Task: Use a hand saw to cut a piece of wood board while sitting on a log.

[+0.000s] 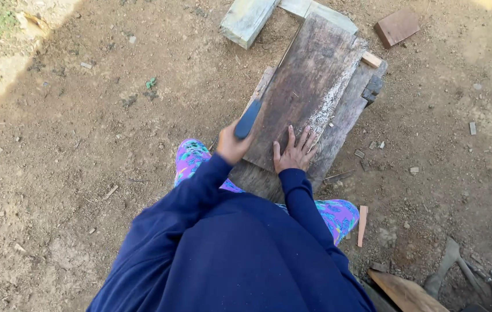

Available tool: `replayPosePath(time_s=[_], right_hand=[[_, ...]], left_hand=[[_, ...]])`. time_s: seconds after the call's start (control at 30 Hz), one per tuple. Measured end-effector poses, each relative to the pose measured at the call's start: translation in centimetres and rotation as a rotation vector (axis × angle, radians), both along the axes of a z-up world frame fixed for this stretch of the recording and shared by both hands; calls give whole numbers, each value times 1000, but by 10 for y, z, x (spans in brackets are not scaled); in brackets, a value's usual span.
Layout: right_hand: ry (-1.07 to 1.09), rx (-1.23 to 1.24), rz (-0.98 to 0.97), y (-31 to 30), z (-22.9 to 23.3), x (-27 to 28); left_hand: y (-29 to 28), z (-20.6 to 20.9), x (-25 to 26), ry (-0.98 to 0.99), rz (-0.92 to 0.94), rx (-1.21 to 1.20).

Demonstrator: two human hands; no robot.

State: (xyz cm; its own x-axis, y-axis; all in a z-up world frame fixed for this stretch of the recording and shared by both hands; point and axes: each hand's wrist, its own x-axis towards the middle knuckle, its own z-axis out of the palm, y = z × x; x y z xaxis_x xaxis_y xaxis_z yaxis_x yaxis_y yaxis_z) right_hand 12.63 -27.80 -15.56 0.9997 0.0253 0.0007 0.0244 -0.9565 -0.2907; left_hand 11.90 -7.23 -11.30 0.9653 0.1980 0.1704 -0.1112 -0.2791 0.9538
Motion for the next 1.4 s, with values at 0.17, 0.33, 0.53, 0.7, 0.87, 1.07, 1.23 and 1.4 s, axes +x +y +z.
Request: replayPosePath(time_s=[0.17, 0.33, 0.53, 0.7, 0.87, 1.07, 1.23, 1.4], right_hand=[[-15, -6, -2, -2, -9, -1], [-33, 8, 29, -6, -10, 7], [-6, -8, -11, -7, -7, -4], [-6, 5, -19, -1, -1, 0], [-12, 12, -16, -3, -16, 5], [-52, 1, -36, 11, -24, 40], [-61, 27, -76, 18, -33, 59], [-26, 32, -81, 8, -29, 50]], left_hand=[[29, 30, -143, 202, -14, -4], [13, 19, -44, 130, 13, 97], [-30, 0, 117, -58, 49, 84], [-10, 11, 39, 13, -17, 176], [29, 60, -95, 228, -44, 65], [-4, 54, -52, 20, -168, 296], [33, 40, -26, 57, -219, 181], [56, 67, -51, 201, -176, -70]])
